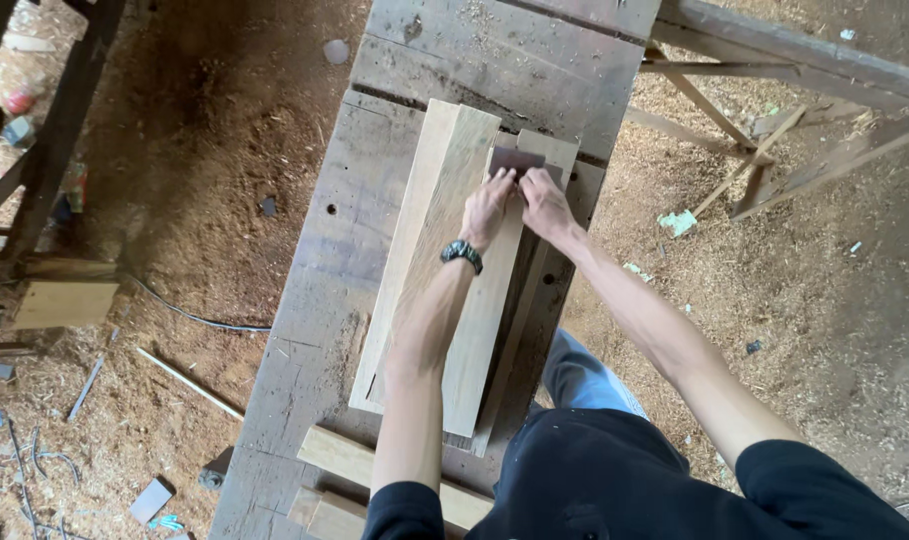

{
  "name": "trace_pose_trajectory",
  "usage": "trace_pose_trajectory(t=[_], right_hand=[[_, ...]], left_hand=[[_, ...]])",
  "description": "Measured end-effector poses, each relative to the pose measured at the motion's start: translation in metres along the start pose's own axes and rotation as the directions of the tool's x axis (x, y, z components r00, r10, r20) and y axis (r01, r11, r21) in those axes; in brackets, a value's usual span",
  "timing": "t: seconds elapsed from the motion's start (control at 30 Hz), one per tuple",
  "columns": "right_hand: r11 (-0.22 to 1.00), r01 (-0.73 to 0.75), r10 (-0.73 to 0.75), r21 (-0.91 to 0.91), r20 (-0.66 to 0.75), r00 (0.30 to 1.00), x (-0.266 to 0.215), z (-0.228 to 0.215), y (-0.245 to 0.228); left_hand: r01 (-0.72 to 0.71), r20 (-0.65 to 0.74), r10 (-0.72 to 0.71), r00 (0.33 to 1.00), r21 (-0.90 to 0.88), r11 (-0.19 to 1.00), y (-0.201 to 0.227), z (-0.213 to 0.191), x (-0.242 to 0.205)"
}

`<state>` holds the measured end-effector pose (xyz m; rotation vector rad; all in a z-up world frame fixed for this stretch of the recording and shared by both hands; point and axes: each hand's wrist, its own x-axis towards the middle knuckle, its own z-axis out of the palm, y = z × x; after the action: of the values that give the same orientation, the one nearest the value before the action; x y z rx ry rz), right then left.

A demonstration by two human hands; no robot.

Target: The person sands the surface of wood planks by hand using sandpaper.

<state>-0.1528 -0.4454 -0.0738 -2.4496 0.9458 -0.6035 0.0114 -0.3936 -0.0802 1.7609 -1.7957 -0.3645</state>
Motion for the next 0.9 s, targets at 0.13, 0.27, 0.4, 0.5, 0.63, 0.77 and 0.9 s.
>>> trace_pose_trajectory(t=[0.13,0.27,0.4,0.5,0.63,0.77,0.9], right_hand=[[0.996,0.06,-0.051,-0.061,0.142,0.988,-0.059,0.012,-0.035],[0.988,0.151,-0.146,-0.041,0.11,0.983,-0.136,0.018,-0.106],[0.977,0.183,-0.192,0.114,0.071,0.979,-0.201,0.004,-0.186],[0.96,0.222,-0.253,0.171,0.187,0.949,-0.233,-0.004,-0.221],[0.931,0.287,-0.334,0.225,0.212,0.919,-0.24,-0.01,-0.223],[0.927,0.322,-0.365,0.195,0.256,0.895,-0.221,-0.011,-0.2],[0.938,0.33,-0.344,0.103,0.179,0.922,-0.187,-0.013,-0.165]], left_hand=[[-0.066,0.026,0.067,0.997,-0.041,0.997,0.023,-0.027,-0.082],[-0.089,0.04,0.091,0.995,-0.049,0.995,0.05,-0.061,-0.18],[-0.048,0.08,0.054,0.995,-0.074,0.996,0.079,-0.094,-0.275],[-0.005,0.125,0.014,0.992,-0.075,0.997,0.103,-0.115,-0.331],[-0.001,0.132,0.01,0.991,-0.068,0.998,0.115,-0.126,-0.342],[0.018,0.159,-0.009,0.987,-0.06,0.998,0.112,-0.121,-0.322],[0.0,0.122,0.008,0.993,-0.065,0.998,0.096,-0.101,-0.27]])
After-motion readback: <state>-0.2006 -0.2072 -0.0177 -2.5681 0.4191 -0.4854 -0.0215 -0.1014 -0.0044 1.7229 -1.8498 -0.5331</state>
